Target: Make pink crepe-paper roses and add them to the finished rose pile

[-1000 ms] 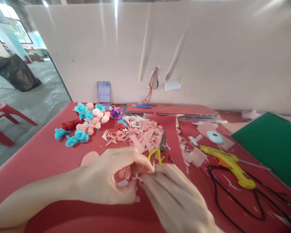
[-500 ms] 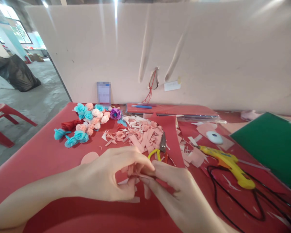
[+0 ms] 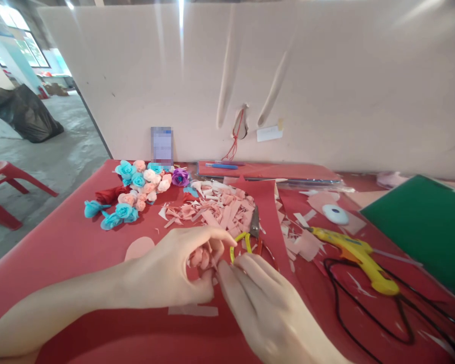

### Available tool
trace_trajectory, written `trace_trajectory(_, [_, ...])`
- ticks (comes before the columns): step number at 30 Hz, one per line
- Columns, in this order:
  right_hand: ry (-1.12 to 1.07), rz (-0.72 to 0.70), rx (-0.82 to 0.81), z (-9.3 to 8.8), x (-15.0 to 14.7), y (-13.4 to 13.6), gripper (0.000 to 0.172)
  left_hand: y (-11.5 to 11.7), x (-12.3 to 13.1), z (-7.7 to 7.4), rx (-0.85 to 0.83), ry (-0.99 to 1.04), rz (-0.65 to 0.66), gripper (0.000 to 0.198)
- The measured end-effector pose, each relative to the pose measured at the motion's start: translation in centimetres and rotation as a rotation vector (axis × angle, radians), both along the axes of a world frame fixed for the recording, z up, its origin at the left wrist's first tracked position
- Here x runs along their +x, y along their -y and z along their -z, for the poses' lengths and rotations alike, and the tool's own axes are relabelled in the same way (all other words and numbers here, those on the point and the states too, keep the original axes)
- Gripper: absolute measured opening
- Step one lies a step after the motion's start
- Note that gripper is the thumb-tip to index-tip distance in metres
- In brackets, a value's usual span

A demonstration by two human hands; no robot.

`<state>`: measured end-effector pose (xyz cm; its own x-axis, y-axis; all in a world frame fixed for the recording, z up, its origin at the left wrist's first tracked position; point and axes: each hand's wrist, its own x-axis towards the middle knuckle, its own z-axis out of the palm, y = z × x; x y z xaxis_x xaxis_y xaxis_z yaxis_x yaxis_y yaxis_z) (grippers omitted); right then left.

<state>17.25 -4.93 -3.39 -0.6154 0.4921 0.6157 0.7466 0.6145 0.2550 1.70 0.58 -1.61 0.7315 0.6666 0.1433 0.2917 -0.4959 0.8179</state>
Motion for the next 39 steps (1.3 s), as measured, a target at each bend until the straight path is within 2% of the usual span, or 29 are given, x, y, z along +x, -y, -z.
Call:
trace_trajectory(7, [0.079,0.026,-0.058,0.7,-0.1,0.0,0.034,-0.5,-0.1,0.3,0.325,0.113,0.08,0.04])
trace_trajectory(11, [0.065,0.023,-0.068,0.9,0.1,0.1,0.034,-0.6,0.0,0.5,0.378,0.17,0.122,0.037])
trace_trajectory(16, [-0.149,-0.033,-0.121,0.5,0.3,-0.3,0.031,-0.4,-0.4,0.6,0.367,0.166,0.09,0.046])
trace_trajectory(20, [-0.357,-0.024,-0.239,0.3,0.7,-0.9,0.028,-0.3,-0.6,0.4,0.356,0.19,0.028,0.05])
trace_trajectory(24, [-0.437,-0.019,-0.341,0.2,0.9,-1.2,0.03,-0.2,-0.7,0.3,0.349,0.212,-0.019,0.05])
trace_trajectory(26, [-0.449,-0.027,-0.407,-0.1,1.0,-1.3,0.03,-0.2,-0.8,0.1,0.308,0.234,-0.019,0.047])
trace_trajectory(30, [-0.368,-0.137,-0.456,-1.0,1.4,-1.3,0.029,-0.6,-1.2,-0.5,0.135,0.237,0.04,0.02])
trace_trajectory(33, [-0.26,-0.199,-0.477,-1.3,1.9,-1.4,0.025,-1.0,-1.3,-1.1,0.014,0.182,0.133,0.021])
trace_trajectory(39, [-0.173,-0.262,-0.534,-1.1,2.5,-1.8,0.028,-1.1,-1.3,-1.8,0.023,0.084,0.225,0.014])
